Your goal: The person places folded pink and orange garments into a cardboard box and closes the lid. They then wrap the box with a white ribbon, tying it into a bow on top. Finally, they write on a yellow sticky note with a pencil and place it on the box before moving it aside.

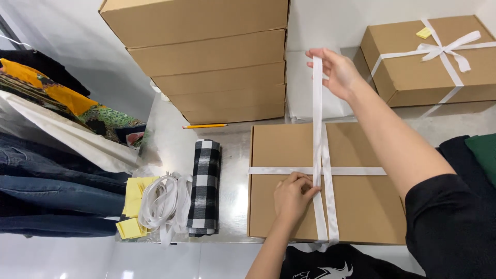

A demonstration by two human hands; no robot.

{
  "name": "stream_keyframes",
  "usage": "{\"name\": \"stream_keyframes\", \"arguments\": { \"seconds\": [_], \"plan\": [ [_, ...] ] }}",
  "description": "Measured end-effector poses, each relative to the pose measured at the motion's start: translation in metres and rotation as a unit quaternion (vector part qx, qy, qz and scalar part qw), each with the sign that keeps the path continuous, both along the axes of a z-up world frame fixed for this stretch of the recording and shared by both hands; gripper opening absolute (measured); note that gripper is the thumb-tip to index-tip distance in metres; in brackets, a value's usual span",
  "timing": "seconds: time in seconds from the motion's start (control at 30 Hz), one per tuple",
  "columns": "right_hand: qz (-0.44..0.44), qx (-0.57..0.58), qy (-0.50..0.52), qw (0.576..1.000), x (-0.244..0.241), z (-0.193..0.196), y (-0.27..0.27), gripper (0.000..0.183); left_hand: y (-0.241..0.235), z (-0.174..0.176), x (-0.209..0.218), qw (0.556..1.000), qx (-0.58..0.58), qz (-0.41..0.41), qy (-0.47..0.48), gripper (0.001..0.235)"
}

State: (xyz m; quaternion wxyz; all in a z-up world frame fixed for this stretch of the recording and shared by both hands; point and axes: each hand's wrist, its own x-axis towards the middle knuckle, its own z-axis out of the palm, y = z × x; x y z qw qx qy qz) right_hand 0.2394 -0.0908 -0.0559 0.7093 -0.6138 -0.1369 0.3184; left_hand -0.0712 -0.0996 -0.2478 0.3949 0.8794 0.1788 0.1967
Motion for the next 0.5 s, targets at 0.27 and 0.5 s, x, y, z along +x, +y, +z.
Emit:
{"name": "stream_keyframes", "arguments": {
  "seconds": [0.27, 0.5],
  "plan": [
    [0.043, -0.137, -0.128, 0.981, 0.013, -0.029, -0.013, 0.044, 0.000, 0.019, -0.003, 0.998, 0.001, -0.013, 0.065, 0.019],
    [0.048, -0.275, -0.299, 0.913, 0.018, -0.193, -0.087, 0.057, 0.002, 0.016, -0.001, 0.995, 0.012, -0.011, 0.099, 0.018]
  ]
}}
